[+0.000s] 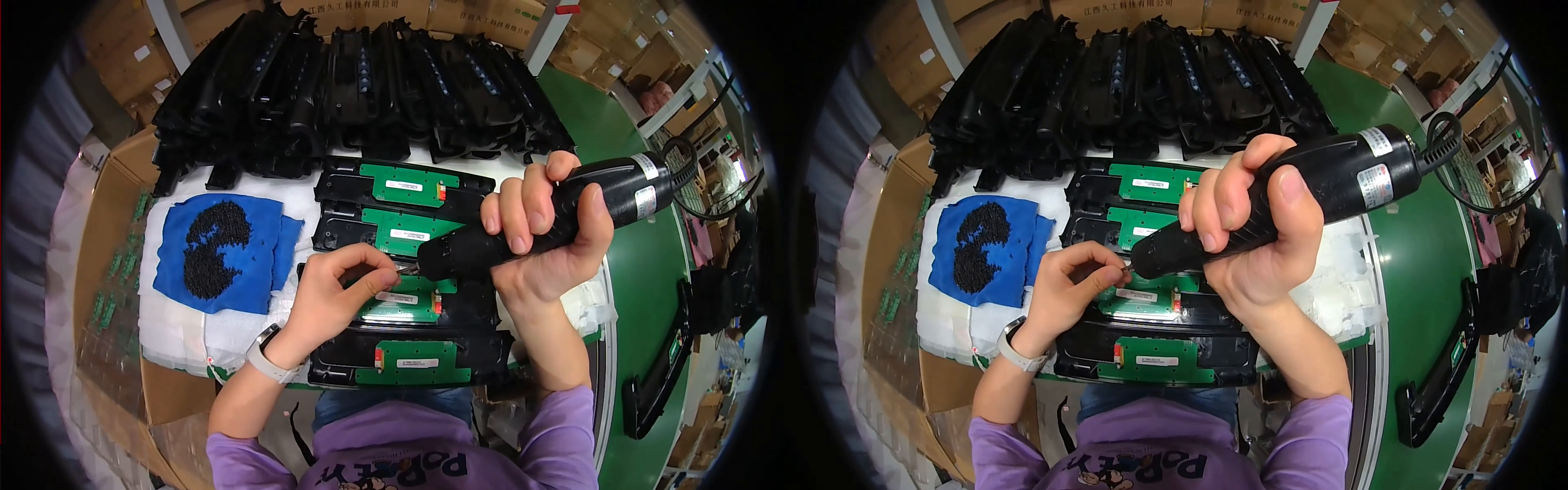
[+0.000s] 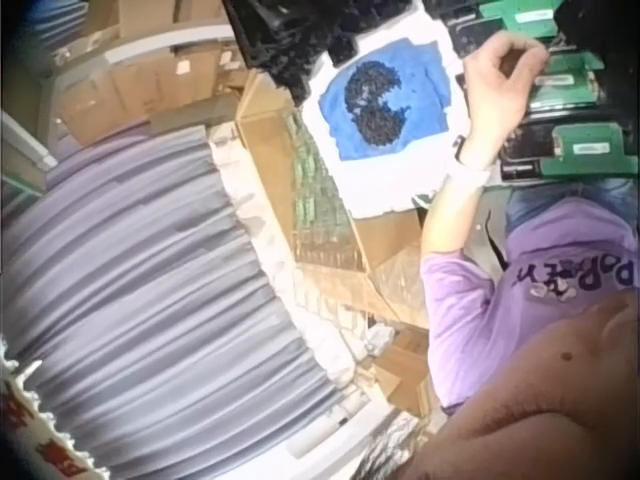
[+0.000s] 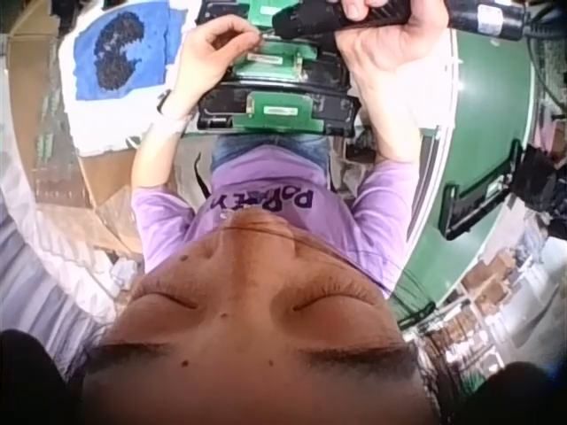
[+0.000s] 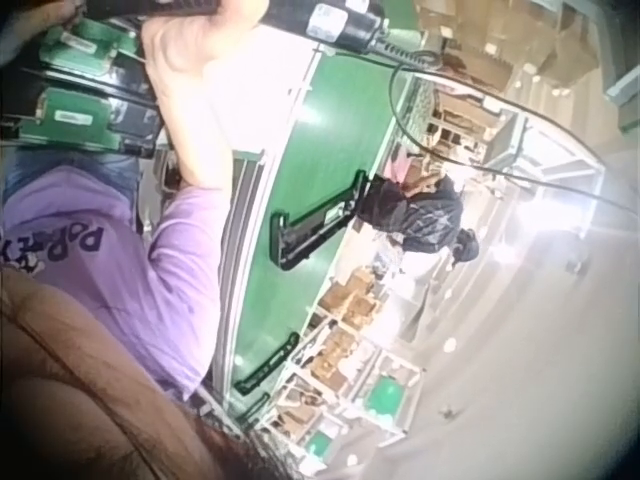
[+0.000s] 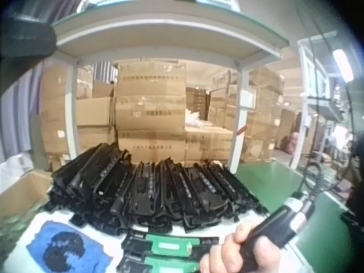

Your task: Assembling circuit boards into plastic housings and securing them with screws using an electric screwdriver on an assembly line.

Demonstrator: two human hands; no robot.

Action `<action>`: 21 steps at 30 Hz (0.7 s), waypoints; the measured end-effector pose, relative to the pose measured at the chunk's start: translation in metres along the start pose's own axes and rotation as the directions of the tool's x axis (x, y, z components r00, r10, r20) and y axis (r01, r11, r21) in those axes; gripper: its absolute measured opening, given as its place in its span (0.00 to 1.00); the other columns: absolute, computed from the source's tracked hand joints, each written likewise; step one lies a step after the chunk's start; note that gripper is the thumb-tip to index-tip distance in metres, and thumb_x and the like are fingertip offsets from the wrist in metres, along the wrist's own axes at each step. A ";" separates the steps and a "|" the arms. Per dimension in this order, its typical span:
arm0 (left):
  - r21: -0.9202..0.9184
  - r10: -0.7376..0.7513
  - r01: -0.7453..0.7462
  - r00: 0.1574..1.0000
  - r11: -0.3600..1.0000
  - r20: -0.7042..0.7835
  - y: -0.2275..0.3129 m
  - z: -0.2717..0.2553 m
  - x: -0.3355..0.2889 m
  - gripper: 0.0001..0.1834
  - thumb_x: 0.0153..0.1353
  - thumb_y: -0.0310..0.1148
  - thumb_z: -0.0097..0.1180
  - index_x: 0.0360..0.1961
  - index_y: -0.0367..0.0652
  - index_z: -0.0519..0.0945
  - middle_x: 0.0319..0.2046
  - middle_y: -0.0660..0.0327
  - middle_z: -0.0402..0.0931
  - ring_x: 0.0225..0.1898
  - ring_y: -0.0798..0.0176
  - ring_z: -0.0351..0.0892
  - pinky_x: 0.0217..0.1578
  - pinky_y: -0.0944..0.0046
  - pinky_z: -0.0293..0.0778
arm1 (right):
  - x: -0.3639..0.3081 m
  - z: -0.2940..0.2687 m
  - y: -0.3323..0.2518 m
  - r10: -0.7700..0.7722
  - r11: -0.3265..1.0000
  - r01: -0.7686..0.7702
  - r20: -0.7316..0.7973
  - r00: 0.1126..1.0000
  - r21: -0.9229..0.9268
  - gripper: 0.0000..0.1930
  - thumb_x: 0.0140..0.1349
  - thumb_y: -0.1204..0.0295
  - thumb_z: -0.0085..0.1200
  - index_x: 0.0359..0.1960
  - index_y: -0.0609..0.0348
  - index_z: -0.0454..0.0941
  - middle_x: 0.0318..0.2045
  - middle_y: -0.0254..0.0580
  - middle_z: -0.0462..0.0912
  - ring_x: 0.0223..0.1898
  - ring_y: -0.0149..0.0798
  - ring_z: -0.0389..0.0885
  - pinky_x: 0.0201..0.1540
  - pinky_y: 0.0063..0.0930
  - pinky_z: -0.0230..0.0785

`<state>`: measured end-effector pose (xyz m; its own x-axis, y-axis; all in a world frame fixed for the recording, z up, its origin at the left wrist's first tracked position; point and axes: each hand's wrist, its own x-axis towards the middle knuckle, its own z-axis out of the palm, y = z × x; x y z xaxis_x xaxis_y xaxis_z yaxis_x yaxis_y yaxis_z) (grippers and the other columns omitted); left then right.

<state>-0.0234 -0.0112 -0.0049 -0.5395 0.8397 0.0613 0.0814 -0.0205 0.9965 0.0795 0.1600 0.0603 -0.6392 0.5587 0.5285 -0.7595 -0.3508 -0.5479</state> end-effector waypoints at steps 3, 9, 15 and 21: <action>0.003 0.007 -0.007 1.000 1.000 0.012 -0.003 0.000 0.000 0.06 0.59 0.26 0.55 0.31 0.33 0.79 0.26 0.61 0.80 0.29 0.73 0.77 0.33 0.73 0.73 | 0.001 -0.002 0.002 0.005 1.000 -0.005 -0.011 1.000 0.015 0.13 0.63 0.60 0.43 0.39 0.57 0.67 0.16 0.34 0.67 0.13 0.30 0.63 0.24 0.31 0.63; 0.005 0.007 -0.007 0.997 1.000 0.078 -0.001 -0.001 0.000 0.05 0.59 0.24 0.54 0.31 0.31 0.77 0.29 0.58 0.80 0.31 0.69 0.78 0.36 0.71 0.74 | 0.001 -0.002 0.000 0.034 0.999 -0.033 -0.044 0.998 0.028 0.13 0.63 0.59 0.43 0.37 0.57 0.68 0.16 0.33 0.67 0.13 0.30 0.63 0.24 0.30 0.63; -0.030 0.121 -0.121 0.992 0.992 0.017 0.008 -0.013 0.005 0.07 0.60 0.26 0.53 0.35 0.33 0.78 0.31 0.61 0.79 0.33 0.72 0.77 0.37 0.73 0.72 | 0.007 0.000 -0.007 0.108 0.990 -0.098 -0.098 0.989 0.105 0.13 0.63 0.59 0.43 0.36 0.56 0.69 0.16 0.31 0.67 0.13 0.30 0.63 0.24 0.30 0.63; 0.566 0.240 -0.108 0.957 0.817 -0.163 0.012 -0.055 0.022 0.08 0.55 0.28 0.58 0.34 0.35 0.79 0.30 0.59 0.78 0.31 0.66 0.77 0.35 0.69 0.71 | 0.014 -0.013 -0.017 0.087 0.996 -0.085 -0.073 0.994 0.032 0.12 0.63 0.61 0.43 0.35 0.57 0.70 0.15 0.32 0.67 0.14 0.30 0.63 0.24 0.30 0.63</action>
<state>-0.0805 -0.0226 0.0120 -0.6333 0.7105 0.3067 0.5994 0.1996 0.7752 0.0854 0.1841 0.0686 -0.6923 0.5796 0.4299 -0.7060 -0.4209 -0.5695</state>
